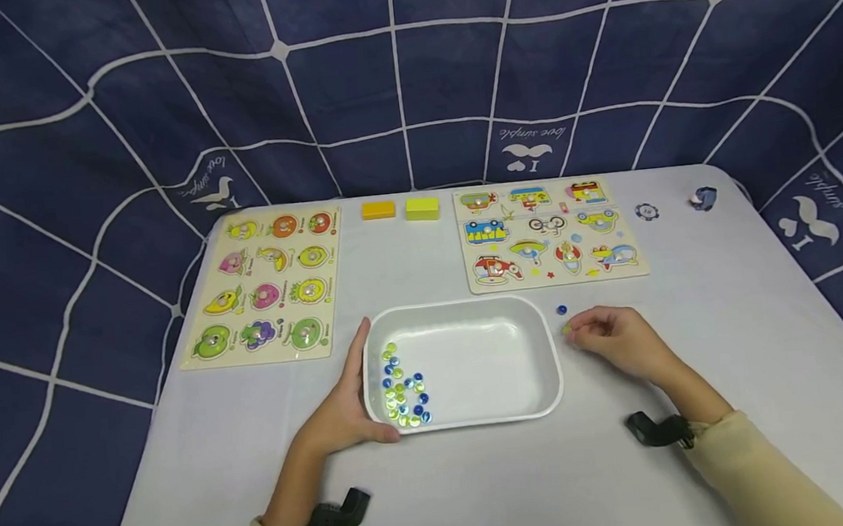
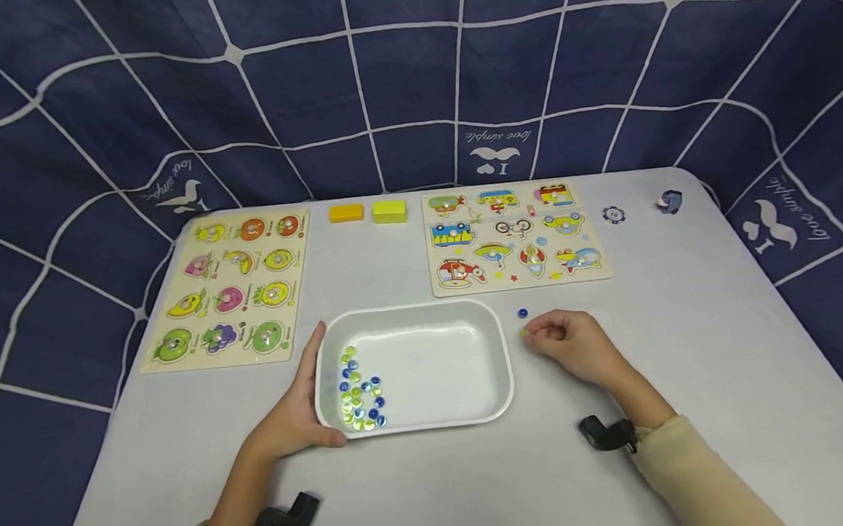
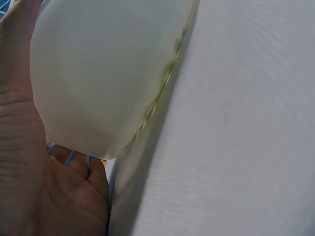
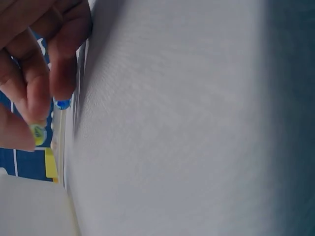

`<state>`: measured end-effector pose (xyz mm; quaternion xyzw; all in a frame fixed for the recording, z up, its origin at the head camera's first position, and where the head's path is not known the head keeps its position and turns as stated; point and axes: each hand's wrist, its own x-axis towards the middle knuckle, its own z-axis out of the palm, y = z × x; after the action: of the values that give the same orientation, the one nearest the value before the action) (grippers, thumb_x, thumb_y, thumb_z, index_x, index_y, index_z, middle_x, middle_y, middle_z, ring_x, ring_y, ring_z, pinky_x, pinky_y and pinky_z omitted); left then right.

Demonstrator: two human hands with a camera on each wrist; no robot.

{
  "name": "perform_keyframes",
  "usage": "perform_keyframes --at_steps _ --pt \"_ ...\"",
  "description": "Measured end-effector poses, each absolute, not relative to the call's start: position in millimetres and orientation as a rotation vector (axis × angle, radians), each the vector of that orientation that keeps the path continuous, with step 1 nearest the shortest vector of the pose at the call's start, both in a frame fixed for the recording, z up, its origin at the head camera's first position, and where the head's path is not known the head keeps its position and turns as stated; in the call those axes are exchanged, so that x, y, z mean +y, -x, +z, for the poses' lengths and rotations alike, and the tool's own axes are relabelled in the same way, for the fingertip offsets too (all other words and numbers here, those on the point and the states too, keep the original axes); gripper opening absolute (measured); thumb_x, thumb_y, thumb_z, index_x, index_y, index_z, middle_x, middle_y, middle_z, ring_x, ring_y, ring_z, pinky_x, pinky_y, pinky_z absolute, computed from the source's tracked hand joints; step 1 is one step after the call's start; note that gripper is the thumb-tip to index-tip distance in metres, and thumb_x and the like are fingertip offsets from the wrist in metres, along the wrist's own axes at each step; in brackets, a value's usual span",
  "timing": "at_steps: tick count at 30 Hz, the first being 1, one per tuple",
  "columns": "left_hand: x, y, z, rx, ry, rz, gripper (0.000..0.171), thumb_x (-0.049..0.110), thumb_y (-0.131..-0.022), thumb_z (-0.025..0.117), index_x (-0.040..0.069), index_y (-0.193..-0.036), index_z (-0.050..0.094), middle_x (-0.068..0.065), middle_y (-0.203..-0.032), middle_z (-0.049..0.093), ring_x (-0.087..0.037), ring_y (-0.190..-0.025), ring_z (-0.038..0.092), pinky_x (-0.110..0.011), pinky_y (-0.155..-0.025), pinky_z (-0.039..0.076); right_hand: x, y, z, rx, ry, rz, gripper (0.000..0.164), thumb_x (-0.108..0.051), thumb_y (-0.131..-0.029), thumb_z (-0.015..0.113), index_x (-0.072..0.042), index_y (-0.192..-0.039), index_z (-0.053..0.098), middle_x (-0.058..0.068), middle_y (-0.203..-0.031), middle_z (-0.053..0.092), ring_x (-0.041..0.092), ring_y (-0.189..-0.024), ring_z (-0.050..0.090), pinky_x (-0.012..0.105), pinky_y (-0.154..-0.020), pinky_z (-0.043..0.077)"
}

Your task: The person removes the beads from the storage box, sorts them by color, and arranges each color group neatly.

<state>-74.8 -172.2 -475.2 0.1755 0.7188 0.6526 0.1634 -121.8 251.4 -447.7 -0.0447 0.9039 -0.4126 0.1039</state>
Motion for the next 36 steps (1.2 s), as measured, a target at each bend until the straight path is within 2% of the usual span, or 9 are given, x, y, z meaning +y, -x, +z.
perform_keyframes --at_steps 12,20,25,29,36 --pt "-173 74 -475 2.039 -0.492 1.873 0.144 0.017 -0.053 0.093 0.038 -0.149 -0.012 -0.002 -0.159 0.009 -0.029 -0.138 0.031 -0.022 -0.101 0.043 250 126 -452 2.759 0.153 -1.102 0.017 -0.027 -0.082 0.074 -0.013 -0.093 0.070 0.001 -0.075 0.064 0.009 -0.065 0.056 0.019 -0.058 0.047" --pt "-174 74 -476 2.076 -0.513 1.850 0.145 0.023 -0.052 0.094 0.036 -0.150 -0.013 0.000 -0.159 0.008 -0.027 -0.141 0.026 -0.018 -0.104 0.037 250 123 -449 2.802 0.141 -1.070 0.021 -0.028 -0.081 0.075 -0.014 -0.097 0.071 0.000 -0.078 0.065 0.009 -0.067 0.056 0.019 -0.058 0.047" --pt "-173 75 -476 2.074 -0.517 1.853 0.145 0.025 -0.053 0.094 0.032 -0.150 -0.013 0.002 -0.159 0.008 -0.027 -0.142 0.025 -0.019 -0.104 0.038 248 116 -437 2.888 0.176 -1.164 0.021 -0.026 -0.082 0.074 -0.017 -0.101 0.071 -0.004 -0.084 0.065 0.008 -0.069 0.057 0.018 -0.058 0.048" --pt "-173 75 -475 2.061 -0.518 1.862 0.145 0.024 -0.053 0.094 0.031 -0.150 -0.013 0.004 -0.159 0.008 -0.028 -0.141 0.026 -0.020 -0.103 0.039 238 109 -423 2.927 0.293 -1.345 0.021 -0.021 -0.084 0.072 -0.016 -0.104 0.071 -0.005 -0.086 0.064 0.007 -0.071 0.056 0.016 -0.060 0.047" --pt "-172 75 -476 2.041 -0.521 1.868 0.145 0.025 -0.053 0.093 0.032 -0.150 -0.014 0.003 -0.159 0.004 -0.028 -0.141 0.026 -0.021 -0.103 0.041 199 102 -403 2.881 0.706 -1.522 0.023 -0.009 -0.079 0.075 -0.018 -0.100 0.072 -0.009 -0.084 0.062 0.004 -0.069 0.051 0.016 -0.057 0.043"
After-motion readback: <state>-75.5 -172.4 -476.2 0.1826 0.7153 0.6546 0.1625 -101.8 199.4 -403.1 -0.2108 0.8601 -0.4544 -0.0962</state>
